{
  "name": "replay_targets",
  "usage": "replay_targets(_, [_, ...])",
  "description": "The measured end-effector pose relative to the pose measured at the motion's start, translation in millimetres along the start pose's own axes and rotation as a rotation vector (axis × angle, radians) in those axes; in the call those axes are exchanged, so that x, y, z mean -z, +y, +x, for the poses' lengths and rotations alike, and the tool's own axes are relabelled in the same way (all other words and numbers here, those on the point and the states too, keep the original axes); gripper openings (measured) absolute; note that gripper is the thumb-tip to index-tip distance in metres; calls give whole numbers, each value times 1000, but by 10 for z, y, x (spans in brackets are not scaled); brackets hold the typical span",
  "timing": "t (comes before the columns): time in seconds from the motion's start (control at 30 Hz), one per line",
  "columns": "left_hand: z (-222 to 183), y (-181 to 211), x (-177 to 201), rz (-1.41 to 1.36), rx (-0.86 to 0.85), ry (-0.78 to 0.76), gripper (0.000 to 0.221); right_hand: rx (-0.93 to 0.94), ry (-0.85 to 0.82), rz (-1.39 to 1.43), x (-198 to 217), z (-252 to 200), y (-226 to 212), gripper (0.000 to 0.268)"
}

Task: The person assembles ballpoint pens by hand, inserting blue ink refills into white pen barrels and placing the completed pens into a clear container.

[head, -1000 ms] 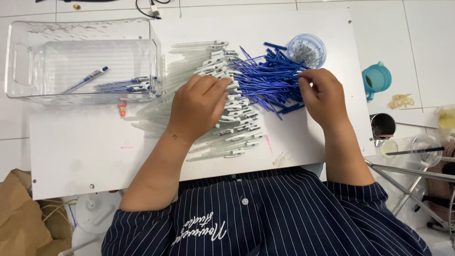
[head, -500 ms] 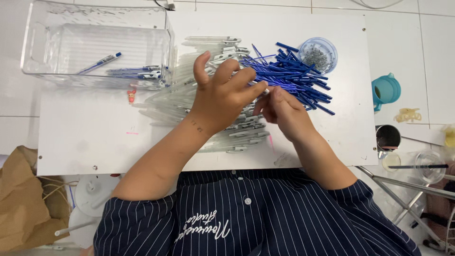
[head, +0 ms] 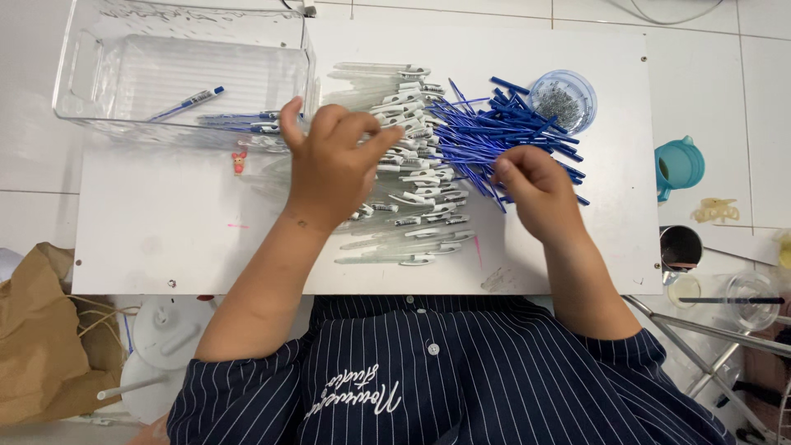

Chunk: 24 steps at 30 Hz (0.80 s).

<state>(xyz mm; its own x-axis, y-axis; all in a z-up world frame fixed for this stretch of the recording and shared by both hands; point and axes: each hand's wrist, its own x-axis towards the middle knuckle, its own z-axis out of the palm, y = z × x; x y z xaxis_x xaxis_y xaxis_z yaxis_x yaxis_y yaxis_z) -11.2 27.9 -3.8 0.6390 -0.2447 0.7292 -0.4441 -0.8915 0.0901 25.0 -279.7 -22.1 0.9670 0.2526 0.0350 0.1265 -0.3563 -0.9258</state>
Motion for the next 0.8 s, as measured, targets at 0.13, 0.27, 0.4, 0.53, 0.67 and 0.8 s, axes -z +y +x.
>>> replay_targets(0.13, [-100, -32, 13, 14, 59, -22, 38, 14, 75, -79, 93, -11, 68, 11])
replay_targets(0.27, [-141, -48, -33, -11, 109, -68, 36, 42, 110, -173, 88, -13, 27, 12])
replay_targets(0.4, [-105, -47, -153, -161, 90, -87, 28, 32, 103, -154, 8, -27, -12, 12])
replay_targets(0.53, [37, 131, -162, -295, 83, -115, 28, 64, 82, -124, -69, -52, -19, 11])
replay_targets(0.67, [104, 255, -143, -440, 146, -185, 23, 68, 63, -126, -101, -72, -97, 10])
replay_targets(0.8, [77, 225, -158, -419, 162, -214, 23, 91, 80, -180, -7, -60, -13, 10])
